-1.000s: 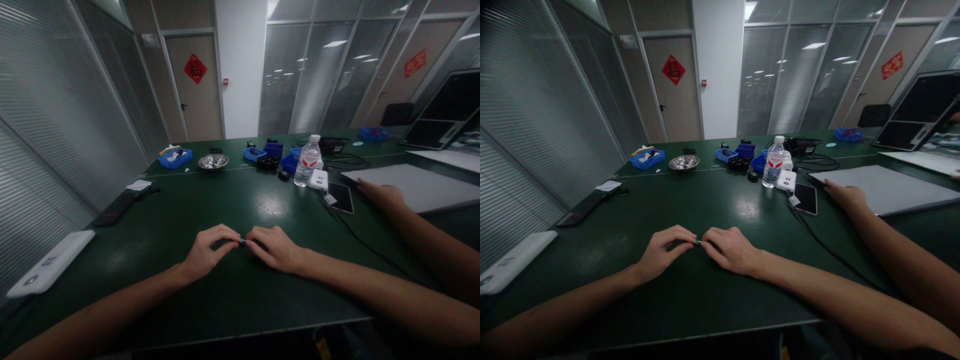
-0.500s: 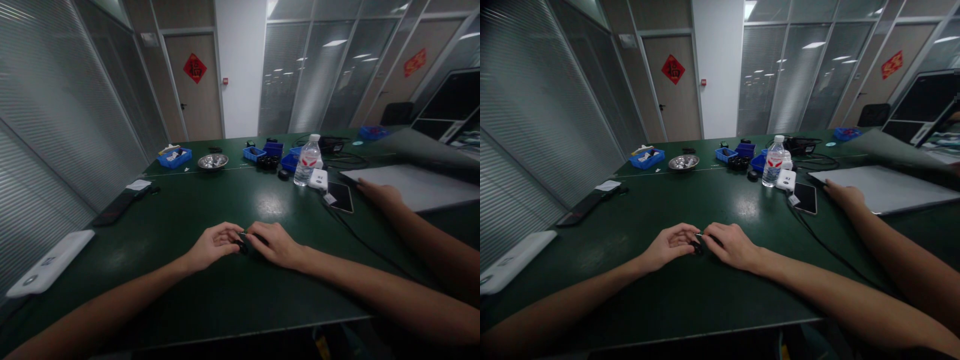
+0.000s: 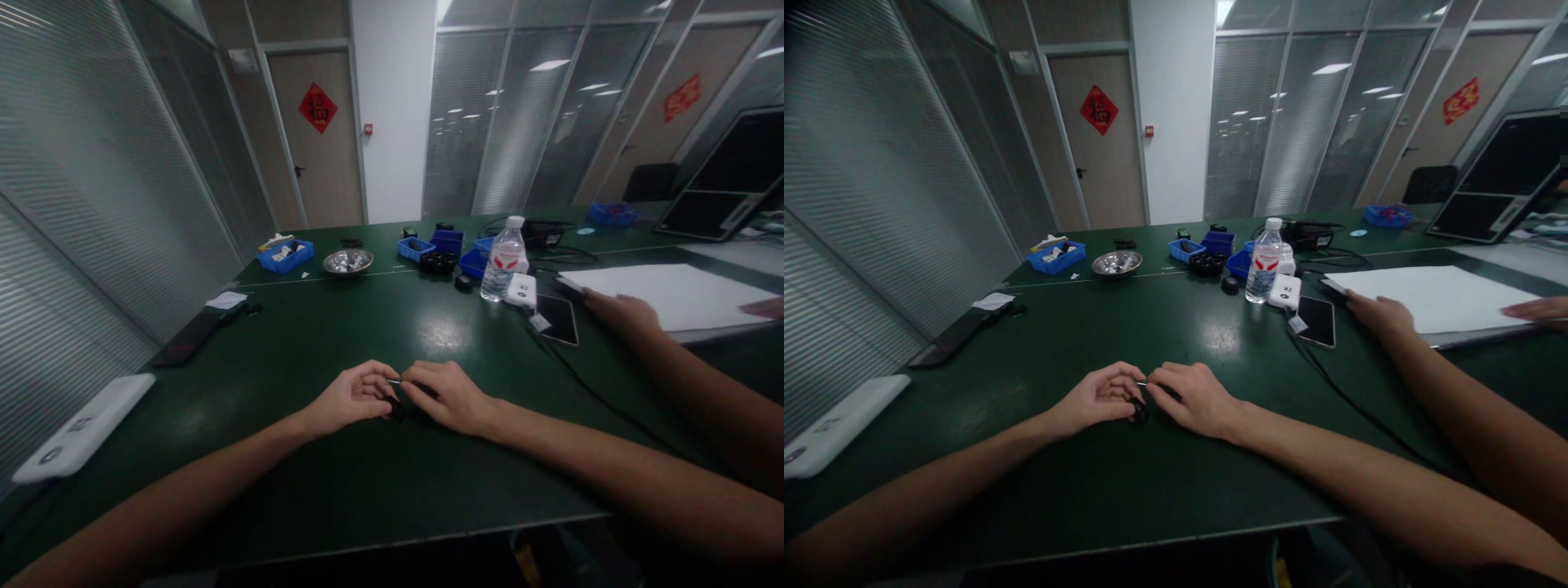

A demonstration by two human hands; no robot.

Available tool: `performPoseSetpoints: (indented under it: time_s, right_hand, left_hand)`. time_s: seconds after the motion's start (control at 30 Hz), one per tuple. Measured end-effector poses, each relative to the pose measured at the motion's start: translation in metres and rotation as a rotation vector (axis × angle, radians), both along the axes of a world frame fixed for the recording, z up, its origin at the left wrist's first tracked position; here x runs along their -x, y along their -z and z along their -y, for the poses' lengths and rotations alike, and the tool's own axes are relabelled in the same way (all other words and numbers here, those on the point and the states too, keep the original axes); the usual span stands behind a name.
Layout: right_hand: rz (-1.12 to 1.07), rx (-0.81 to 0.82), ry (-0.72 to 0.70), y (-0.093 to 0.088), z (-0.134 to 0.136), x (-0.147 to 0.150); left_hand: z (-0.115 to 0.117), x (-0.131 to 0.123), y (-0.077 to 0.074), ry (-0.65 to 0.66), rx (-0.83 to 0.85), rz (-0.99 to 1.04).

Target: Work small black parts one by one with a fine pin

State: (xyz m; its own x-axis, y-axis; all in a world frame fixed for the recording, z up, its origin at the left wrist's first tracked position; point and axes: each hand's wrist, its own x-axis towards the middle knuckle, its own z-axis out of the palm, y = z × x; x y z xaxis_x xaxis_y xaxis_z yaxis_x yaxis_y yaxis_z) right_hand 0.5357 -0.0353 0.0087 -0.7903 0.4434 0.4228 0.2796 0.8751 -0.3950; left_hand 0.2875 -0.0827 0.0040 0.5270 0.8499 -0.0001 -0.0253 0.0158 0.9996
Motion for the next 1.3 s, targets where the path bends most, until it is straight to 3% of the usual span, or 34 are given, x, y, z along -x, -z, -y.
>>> performPoseSetpoints:
  time_s: [0.33, 0.43, 0.57, 0.7, 0.8, 0.93, 1.1, 1.3]
  right_hand:
    - [0.066, -0.043, 0.045, 0.001, -0.002, 0.000]
    - [0.106, -0.072, 0.088, 0.002, -0.005, -0.001]
    - [0.109, -0.052, 0.110, 0.003, -0.008, -0.001]
    - [0.128, -0.026, 0.100, 0.001, -0.009, 0.000]
    - [0.143, -0.021, 0.113, 0.001, -0.008, 0.000]
    - [0.153, -0.012, 0.113, 0.002, -0.009, -0.001]
    - [0.138, 0.034, 0.095, 0.000, -0.009, -0.002]
    - [0.126, 0.040, 0.086, -0.002, -0.009, -0.002]
  left_hand:
    - [0.002, -0.004, -0.002, -0.106, -0.043, -0.065]
    - [-0.004, 0.006, -0.003, -0.129, -0.042, -0.111]
    - [-0.017, 0.051, -0.010, -0.272, -0.125, -0.282]
    - [-0.030, 0.135, -0.009, -0.560, -0.248, -0.542]
    - [-0.037, 0.205, -0.003, -0.774, -0.368, -0.860]
    - [-0.042, 0.271, 0.005, -0.840, -0.287, -1.129]
    - [-0.041, 0.284, 0.005, -0.834, -0.313, -1.258]
    - [-0.035, 0.276, 0.001, -1.025, -0.393, -1.254]
